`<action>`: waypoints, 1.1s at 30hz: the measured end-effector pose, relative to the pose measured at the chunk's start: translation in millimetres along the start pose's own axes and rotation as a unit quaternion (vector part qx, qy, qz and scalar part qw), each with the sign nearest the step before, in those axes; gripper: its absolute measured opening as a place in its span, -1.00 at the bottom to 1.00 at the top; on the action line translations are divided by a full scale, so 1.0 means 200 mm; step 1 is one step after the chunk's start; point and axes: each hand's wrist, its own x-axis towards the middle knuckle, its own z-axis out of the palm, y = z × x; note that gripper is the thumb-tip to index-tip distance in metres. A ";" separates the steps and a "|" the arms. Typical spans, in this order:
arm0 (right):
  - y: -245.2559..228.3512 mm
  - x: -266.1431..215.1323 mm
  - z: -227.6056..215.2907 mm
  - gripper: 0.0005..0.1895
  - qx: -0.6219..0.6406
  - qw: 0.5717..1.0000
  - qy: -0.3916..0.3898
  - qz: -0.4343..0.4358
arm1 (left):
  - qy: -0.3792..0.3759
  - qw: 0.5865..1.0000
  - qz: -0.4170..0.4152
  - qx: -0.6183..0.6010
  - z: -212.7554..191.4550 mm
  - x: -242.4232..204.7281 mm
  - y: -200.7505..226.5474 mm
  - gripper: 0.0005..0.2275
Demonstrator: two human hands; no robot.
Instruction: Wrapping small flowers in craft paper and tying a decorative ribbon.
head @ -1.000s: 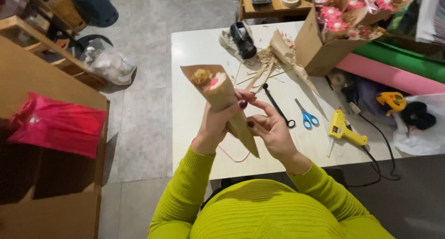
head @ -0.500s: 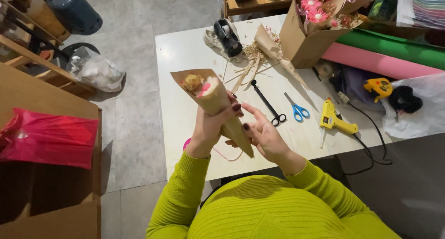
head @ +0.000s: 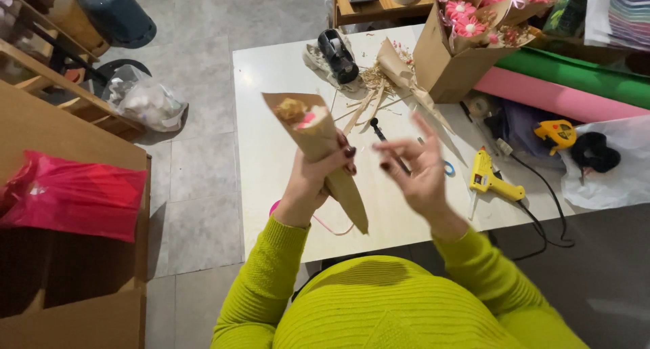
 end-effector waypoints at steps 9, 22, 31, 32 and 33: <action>-0.58 0.42 0.16 0.04 -0.200 0.917 -0.207 -0.276 | -0.089 0.993 -0.053 0.051 0.12 -0.07 0.04 -0.68; -0.60 0.37 0.24 -0.15 -0.335 0.874 -0.155 -0.316 | -0.042 0.995 0.005 0.087 0.11 -0.06 -0.01 -0.76; 0.01 -0.01 0.01 -0.33 0.076 0.987 -0.045 0.137 | 0.016 0.999 0.032 -0.009 0.07 -0.04 -0.03 -0.76; 0.02 -0.02 0.02 -0.27 0.205 0.953 -0.072 0.209 | 0.015 0.999 0.040 -0.007 0.07 -0.04 -0.04 -0.75; 0.02 -0.03 0.03 -0.21 0.328 0.899 -0.099 0.273 | 0.012 0.999 0.050 -0.004 0.07 -0.03 -0.04 -0.75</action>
